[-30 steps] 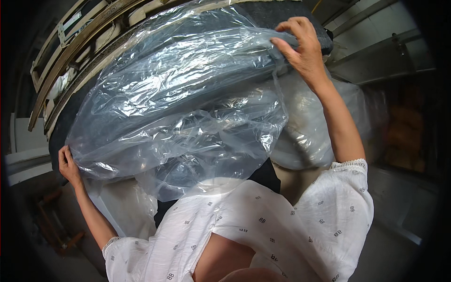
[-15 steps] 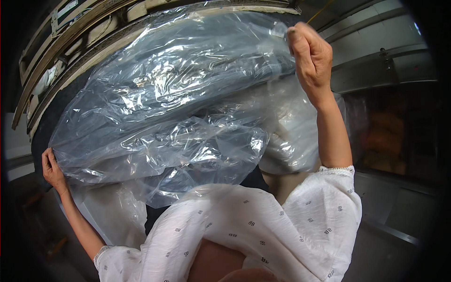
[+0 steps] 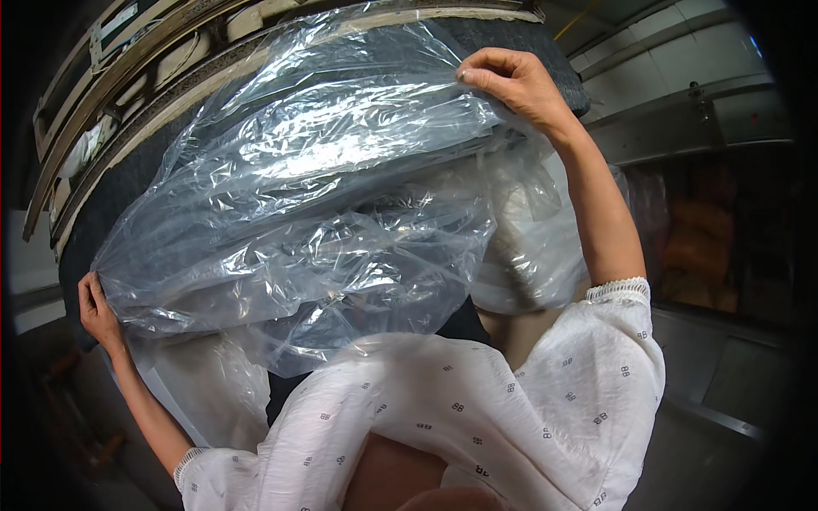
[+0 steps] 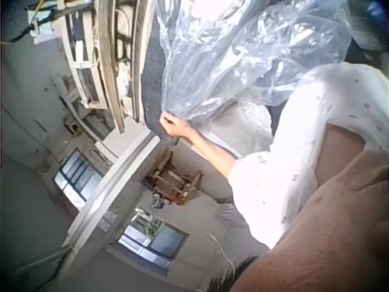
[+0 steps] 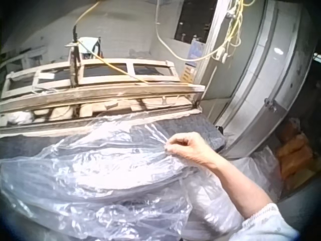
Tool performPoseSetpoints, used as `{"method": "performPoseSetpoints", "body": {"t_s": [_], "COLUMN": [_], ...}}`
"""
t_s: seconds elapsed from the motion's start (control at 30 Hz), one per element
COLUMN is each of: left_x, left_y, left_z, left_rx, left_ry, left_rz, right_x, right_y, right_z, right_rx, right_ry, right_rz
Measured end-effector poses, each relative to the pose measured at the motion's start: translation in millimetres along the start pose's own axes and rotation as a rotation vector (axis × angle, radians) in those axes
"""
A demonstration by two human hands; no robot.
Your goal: Wrapping a large foam or rubber product in plastic sheeting.
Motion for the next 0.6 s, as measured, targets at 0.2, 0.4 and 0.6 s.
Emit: {"method": "performPoseSetpoints", "body": {"t_s": [0.2,0.4,0.6], "left_x": [-4.3,-12.9,-81.2], "left_y": [0.0,4.1,82.9], "left_z": [-1.9,-11.9,-83.3], "left_rx": [-0.032,0.05,-0.126], "left_ry": [-0.007,-0.033,-0.217], "left_rz": [-0.053,-0.173,-0.34], "right_x": [1.8,29.2,85.8], "right_y": [-12.3,-9.5,8.1], "right_z": [33.7,92.8,86.3], "right_rx": [-0.093,-0.364,-0.884], "right_ry": [-0.22,-0.634,-0.19], "right_rz": [0.024,-0.47,-0.786]}}
Point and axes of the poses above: each hand's wrist, its own z-axis towards the middle knuckle, its own x-axis out of the palm, y = z × x, the point moved 1 cm from there along z, towards the middle knuckle
